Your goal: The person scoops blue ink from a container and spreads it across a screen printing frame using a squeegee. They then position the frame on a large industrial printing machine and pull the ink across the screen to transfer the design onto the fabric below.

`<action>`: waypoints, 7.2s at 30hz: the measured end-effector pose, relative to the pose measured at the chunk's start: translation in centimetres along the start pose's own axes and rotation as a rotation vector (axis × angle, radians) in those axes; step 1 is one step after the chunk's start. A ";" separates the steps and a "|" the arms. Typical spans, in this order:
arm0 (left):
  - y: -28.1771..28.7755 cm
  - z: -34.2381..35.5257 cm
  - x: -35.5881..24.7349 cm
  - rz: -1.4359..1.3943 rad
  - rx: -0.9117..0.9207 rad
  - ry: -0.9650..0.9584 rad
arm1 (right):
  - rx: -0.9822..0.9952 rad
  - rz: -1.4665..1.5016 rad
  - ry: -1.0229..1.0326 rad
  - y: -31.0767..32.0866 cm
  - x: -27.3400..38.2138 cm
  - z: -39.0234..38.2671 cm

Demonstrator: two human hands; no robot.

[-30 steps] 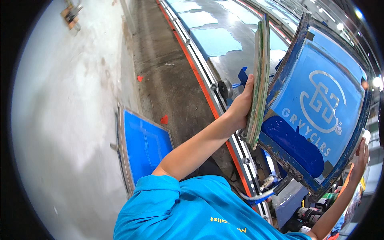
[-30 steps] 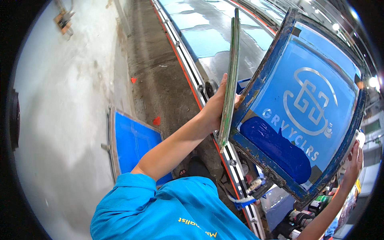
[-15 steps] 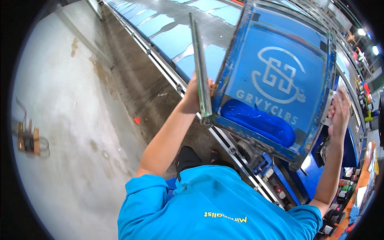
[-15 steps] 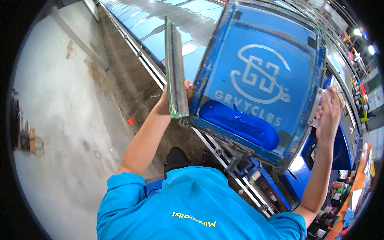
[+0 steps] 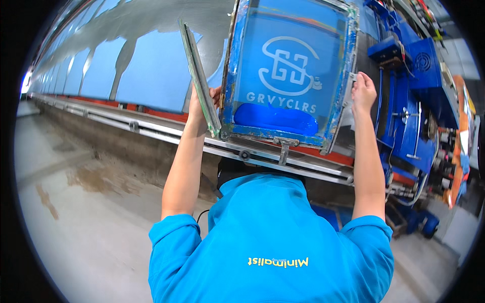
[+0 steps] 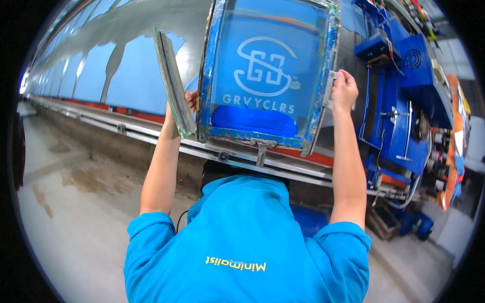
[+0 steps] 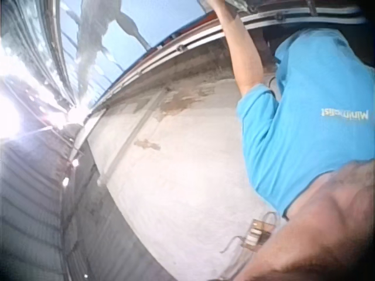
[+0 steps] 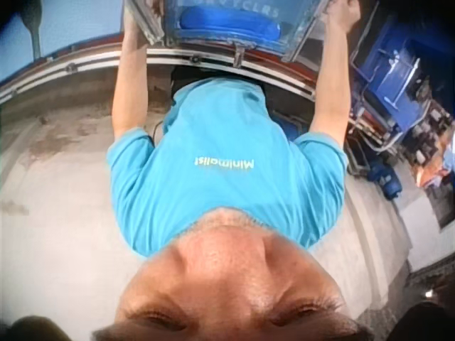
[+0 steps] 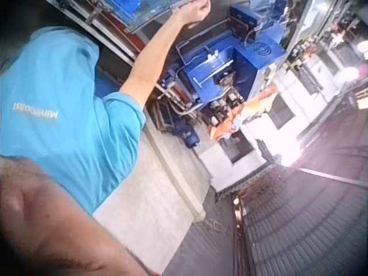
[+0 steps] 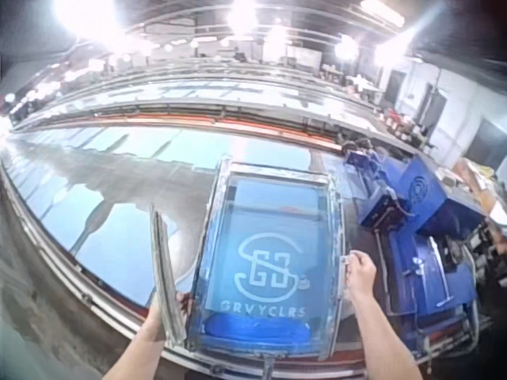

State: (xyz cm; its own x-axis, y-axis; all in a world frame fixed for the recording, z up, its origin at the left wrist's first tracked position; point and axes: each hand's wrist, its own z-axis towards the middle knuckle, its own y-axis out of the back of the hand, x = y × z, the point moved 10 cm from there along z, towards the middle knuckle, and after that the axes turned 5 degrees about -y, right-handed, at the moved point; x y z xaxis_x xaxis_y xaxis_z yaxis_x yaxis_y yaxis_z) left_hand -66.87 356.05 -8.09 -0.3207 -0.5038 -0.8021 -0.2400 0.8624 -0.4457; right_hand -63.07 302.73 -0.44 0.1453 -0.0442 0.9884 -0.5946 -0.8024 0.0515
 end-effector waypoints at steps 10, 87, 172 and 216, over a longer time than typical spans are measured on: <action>-3.8 1.1 1.6 0.068 0.039 0.171 | -0.108 -0.086 -0.072 4.3 -2.7 0.8; -26.8 -8.3 -1.7 1.750 0.803 -0.692 | 0.530 -0.736 0.622 2.1 6.8 -14.9; -27.3 -10.6 -1.0 1.495 0.750 -0.851 | 1.208 -1.227 0.386 -11.6 -6.4 -3.8; -29.9 -8.4 -3.7 1.533 0.774 -0.839 | 0.160 -1.035 0.059 3.3 1.6 33.0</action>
State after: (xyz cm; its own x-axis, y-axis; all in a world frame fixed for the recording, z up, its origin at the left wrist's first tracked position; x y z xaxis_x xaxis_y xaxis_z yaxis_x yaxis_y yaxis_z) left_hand -66.16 331.74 11.52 0.6887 0.5477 -0.4751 0.2560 0.4294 0.8661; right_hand -38.72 280.33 -3.40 0.4815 0.7343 0.4784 -0.0901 -0.5015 0.8604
